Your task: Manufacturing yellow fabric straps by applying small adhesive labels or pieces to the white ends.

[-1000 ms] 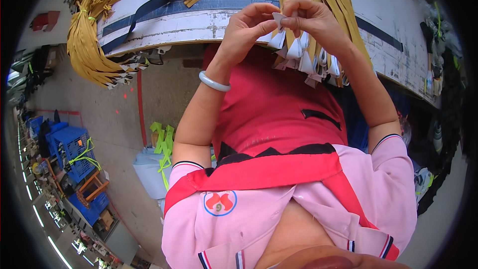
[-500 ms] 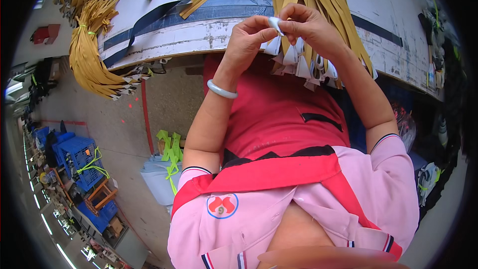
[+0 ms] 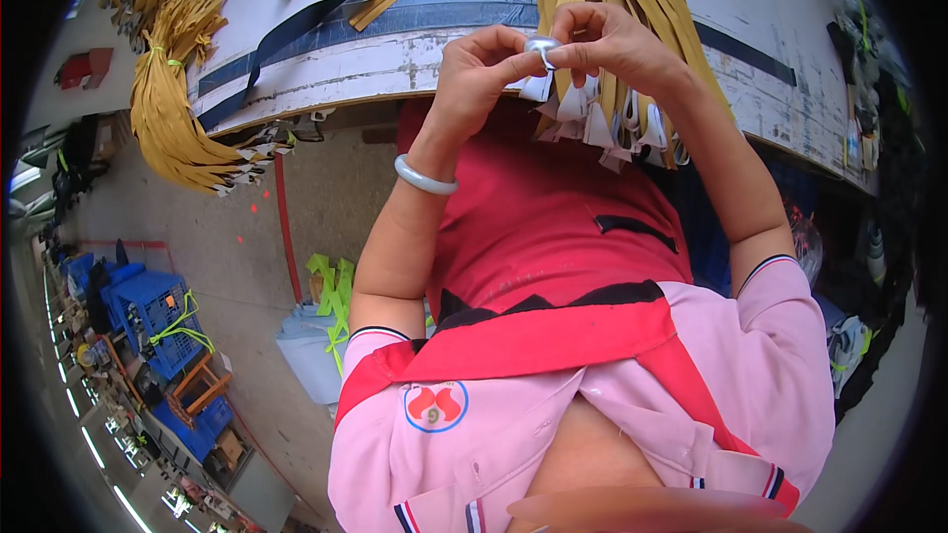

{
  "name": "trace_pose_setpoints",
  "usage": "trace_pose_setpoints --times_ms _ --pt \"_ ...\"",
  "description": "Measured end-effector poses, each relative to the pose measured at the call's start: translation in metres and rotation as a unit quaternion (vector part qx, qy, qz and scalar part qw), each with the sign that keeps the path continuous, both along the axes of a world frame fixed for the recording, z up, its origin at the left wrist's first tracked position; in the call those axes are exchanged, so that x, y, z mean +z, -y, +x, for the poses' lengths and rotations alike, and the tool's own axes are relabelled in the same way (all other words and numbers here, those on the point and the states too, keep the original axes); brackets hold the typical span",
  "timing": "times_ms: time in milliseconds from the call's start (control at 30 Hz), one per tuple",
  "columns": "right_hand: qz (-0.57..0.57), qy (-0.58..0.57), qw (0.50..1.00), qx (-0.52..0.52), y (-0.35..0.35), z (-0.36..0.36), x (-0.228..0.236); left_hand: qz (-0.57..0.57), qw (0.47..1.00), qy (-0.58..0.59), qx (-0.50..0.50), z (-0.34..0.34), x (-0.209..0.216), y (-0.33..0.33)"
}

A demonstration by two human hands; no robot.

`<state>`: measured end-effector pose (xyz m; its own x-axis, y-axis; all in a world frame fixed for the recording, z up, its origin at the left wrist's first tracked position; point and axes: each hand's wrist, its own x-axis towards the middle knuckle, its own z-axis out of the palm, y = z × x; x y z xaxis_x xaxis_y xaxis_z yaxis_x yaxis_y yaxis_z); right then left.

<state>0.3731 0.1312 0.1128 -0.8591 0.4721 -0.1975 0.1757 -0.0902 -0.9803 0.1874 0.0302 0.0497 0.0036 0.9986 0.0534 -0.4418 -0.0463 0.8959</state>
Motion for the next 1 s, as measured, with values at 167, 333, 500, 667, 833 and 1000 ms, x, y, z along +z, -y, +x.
trace_pose_setpoints --times_ms 167,333,500,667,833,1000 --pt "0.109 0.036 0.99 -0.077 0.01 -0.006 0.0 0.047 0.974 -0.18 0.128 0.013 0.001 0.004" --pt "0.46 0.008 0.876 -0.147 0.031 -0.022 -0.013 0.122 0.872 -0.385 0.275 0.027 -0.003 0.011" --pt "0.503 0.014 0.848 -0.164 0.031 -0.023 -0.038 0.112 0.897 -0.36 0.232 0.022 -0.002 0.019" --pt "0.246 -0.081 0.958 -0.125 0.026 -0.009 -0.035 0.103 0.932 -0.309 0.161 0.001 0.02 0.017" --pt "0.103 -0.037 0.98 -0.166 0.029 0.0 -0.009 0.169 0.907 -0.369 0.117 -0.005 0.007 0.014" --pt "0.236 0.022 0.966 -0.104 0.029 0.001 -0.009 0.214 0.859 -0.442 0.145 0.012 0.008 0.014"
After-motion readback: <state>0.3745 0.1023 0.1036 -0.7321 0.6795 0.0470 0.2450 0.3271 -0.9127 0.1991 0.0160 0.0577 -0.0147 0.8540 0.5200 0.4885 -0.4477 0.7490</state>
